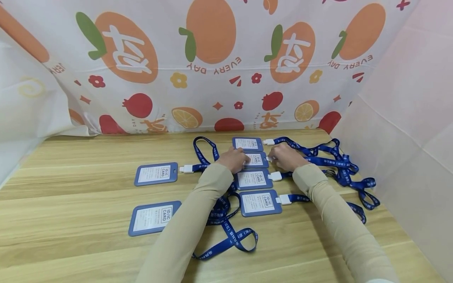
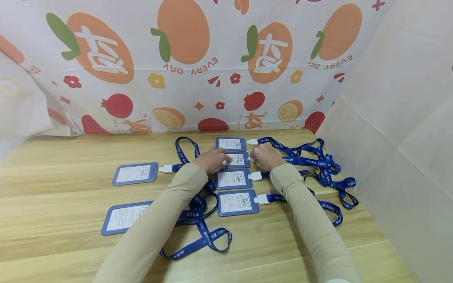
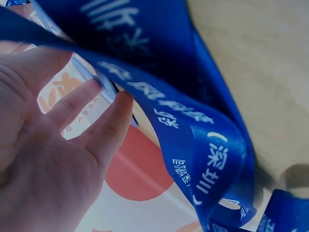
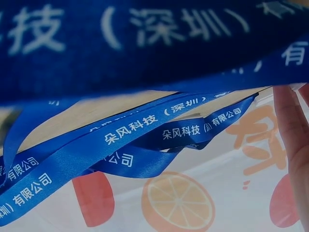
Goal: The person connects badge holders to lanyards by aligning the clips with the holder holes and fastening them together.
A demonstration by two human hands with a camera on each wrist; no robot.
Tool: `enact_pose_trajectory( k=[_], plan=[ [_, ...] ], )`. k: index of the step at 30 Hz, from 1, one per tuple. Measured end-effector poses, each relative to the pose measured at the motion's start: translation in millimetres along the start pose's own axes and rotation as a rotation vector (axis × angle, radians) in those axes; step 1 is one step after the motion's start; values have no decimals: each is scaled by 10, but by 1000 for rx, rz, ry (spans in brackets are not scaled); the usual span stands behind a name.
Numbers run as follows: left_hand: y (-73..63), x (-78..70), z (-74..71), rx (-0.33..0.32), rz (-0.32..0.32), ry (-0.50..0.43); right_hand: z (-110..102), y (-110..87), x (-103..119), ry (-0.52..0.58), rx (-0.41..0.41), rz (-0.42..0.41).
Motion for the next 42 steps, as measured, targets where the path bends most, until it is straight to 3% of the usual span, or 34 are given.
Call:
enact_pose_trajectory(
  k=[27, 42],
  plan=[
    [30, 16, 5, 6, 6, 13, -12, 20, 14, 11, 25, 15],
    [44, 27, 8, -12, 24, 22, 10, 15, -15, 34, -15, -23]
  ],
)
Point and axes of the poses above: each hand's wrist, its own y-axis towards the middle knuckle, its own z-axis out of the palm, x = y × z, the point moved 2 cm from there along y, towards the middle knuckle, and after that the axes turned 5 degrees about z, right-handed, at the moved point
